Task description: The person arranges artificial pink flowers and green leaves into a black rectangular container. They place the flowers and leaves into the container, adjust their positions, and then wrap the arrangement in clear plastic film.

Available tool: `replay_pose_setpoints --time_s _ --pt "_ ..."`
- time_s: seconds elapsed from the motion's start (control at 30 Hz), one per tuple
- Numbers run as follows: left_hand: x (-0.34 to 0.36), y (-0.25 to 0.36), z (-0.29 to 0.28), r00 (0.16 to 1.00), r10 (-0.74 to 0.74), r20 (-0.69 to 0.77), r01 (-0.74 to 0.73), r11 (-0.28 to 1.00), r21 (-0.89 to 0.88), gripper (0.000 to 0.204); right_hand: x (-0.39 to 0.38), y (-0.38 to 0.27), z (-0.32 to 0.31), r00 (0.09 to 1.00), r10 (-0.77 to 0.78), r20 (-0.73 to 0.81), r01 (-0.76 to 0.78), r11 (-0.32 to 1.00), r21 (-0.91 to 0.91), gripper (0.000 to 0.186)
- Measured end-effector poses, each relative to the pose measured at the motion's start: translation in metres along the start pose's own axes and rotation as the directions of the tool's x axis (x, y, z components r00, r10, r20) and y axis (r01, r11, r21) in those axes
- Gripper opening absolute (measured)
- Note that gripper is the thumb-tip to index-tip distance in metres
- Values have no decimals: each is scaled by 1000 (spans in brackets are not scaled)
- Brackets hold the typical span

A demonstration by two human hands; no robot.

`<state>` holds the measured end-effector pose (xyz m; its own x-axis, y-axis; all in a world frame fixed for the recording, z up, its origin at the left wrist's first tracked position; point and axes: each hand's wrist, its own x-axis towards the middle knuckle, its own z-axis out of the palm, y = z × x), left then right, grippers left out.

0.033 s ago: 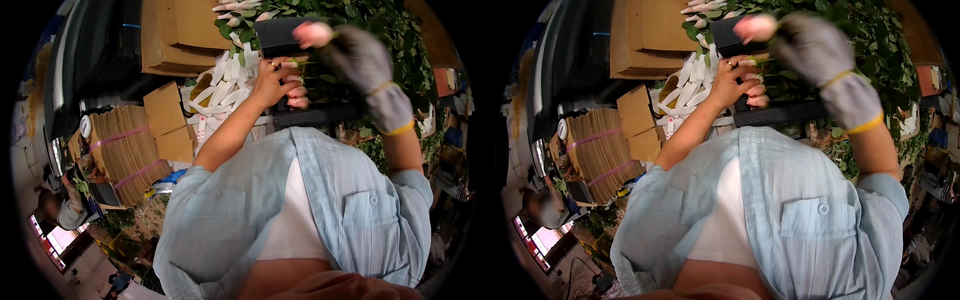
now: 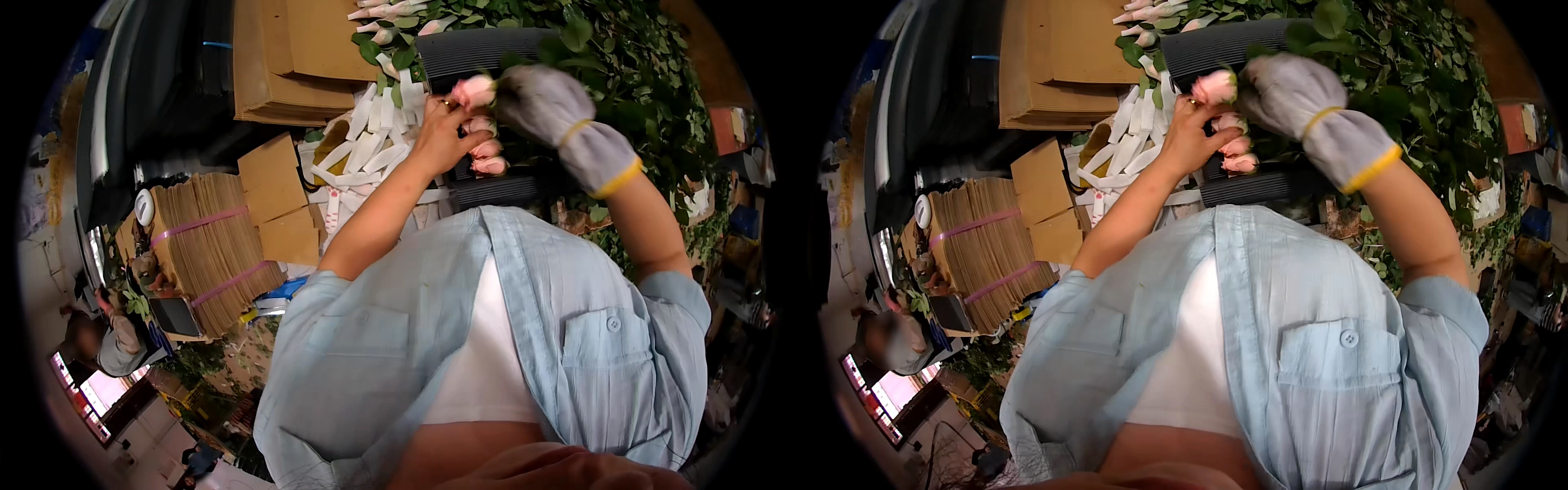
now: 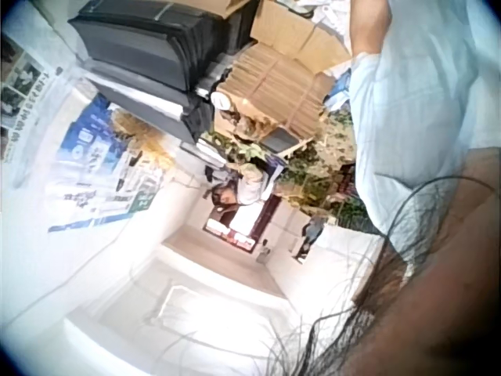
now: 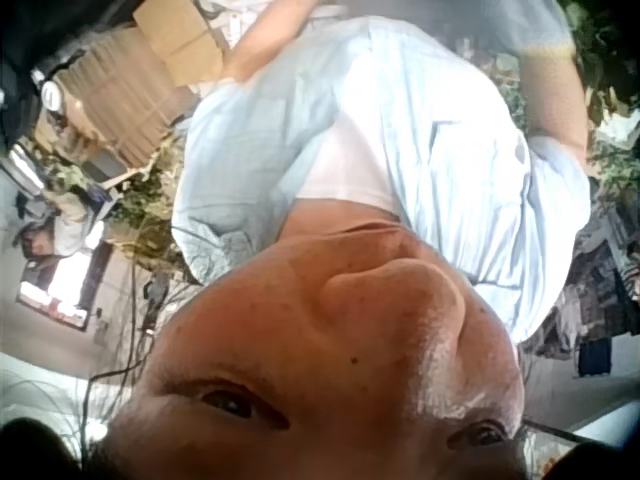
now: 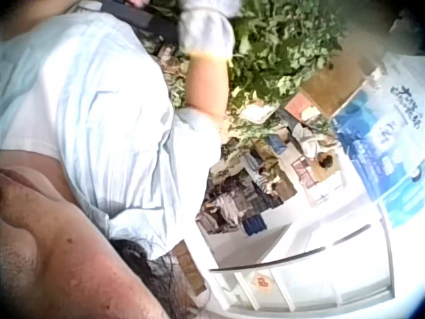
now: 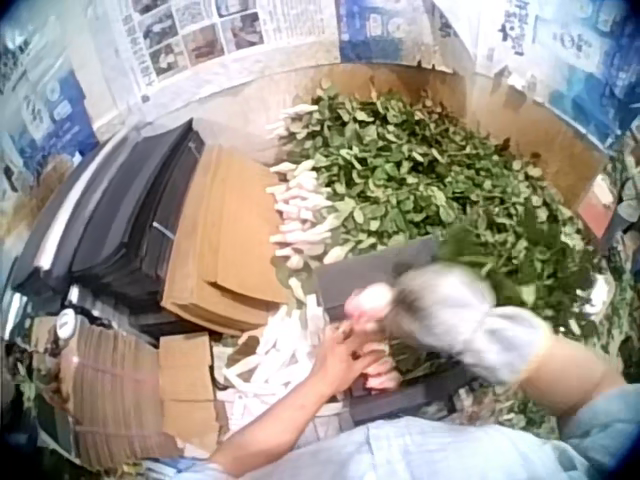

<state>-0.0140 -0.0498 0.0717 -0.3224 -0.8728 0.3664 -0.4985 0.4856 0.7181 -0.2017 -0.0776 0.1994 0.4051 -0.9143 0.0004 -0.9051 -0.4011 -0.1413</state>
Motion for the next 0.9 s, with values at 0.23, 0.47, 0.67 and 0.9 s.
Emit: replay_pose_setpoints --time_s 0.23,0.47,0.67,0.9 --pt "3 -4 -3 998 55 -15 -56 998 -19 43 3 3 23 998 42 -48 -38 996 79 21" --pt "0 0 -7 998 18 55 -17 1000 -26 42 9 -1 32 999 18 26 -14 990 -144 15" --pt "-18 20 6 992 -11 -125 46 959 281 36 8 -3 51 996 -67 -51 54 973 -222 30" --pt "-2 0 1 999 30 -13 -30 999 44 44 6 -3 53 996 -53 70 64 983 -170 25"
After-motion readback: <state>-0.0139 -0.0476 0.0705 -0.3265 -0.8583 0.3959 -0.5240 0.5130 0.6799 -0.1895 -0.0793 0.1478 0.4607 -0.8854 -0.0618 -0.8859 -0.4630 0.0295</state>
